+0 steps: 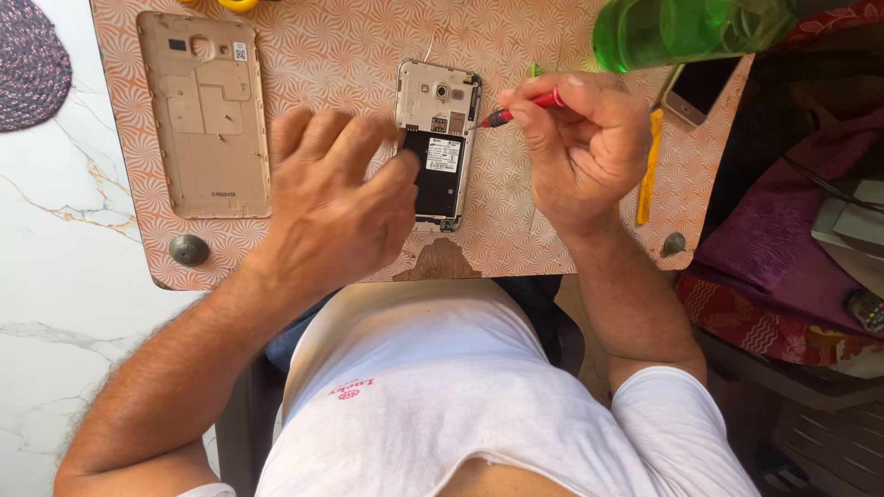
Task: The person unscrews and removes internal components from a mobile phone using a screwdriver, handling small screws and placing them on the work surface.
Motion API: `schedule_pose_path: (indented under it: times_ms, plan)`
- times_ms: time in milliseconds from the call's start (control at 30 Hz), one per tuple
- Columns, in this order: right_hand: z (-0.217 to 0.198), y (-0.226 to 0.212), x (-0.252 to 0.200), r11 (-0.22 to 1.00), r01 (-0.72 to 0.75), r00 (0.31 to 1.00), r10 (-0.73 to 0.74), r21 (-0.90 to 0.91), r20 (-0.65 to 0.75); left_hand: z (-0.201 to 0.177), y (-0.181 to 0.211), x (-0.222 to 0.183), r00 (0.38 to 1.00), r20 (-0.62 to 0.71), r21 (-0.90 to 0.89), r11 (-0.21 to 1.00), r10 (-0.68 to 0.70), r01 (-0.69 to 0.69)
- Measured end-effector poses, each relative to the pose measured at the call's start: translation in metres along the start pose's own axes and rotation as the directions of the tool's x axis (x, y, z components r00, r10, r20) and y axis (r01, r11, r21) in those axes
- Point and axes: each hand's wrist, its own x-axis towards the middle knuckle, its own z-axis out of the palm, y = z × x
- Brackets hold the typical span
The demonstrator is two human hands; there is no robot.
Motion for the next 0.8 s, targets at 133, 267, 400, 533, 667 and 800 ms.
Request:
schedule_pose_path:
  times_ms: [133,267,400,533,667,800]
  plan:
    - [-0.002,-0.002,0.005,0.999,0.002,1.000,-0.003,-0.037,-0.018,0.004,0.001,0.005,0.987,0.156,0.085,0.996,-0.047,0.034]
    - [-0.005,0.001,0.000,0.999,-0.023,0.999,0.022,-0.029,-0.030,0.009,-0.004,0.006,0.978,0.204,0.121,0.992,-0.050,0.025]
    - [-0.004,0.008,0.005,0.999,0.022,0.998,-0.023,-0.025,-0.054,0.010,-0.006,0.006,0.978,0.196,0.112,0.992,-0.070,0.048]
    - [-0.006,0.014,0.013,0.999,0.030,0.995,-0.034,-0.039,-0.096,0.009,-0.006,0.008,0.976,0.201,0.113,0.992,-0.085,0.063]
    - [-0.008,0.021,0.023,0.997,0.057,0.995,-0.061,-0.047,-0.075,0.010,-0.007,0.011,0.973,0.215,0.108,0.992,-0.089,0.067]
    - [-0.011,0.024,0.024,0.997,0.066,0.996,-0.069,-0.048,-0.064,0.013,-0.010,0.012,0.971,0.220,0.105,0.991,-0.099,0.077]
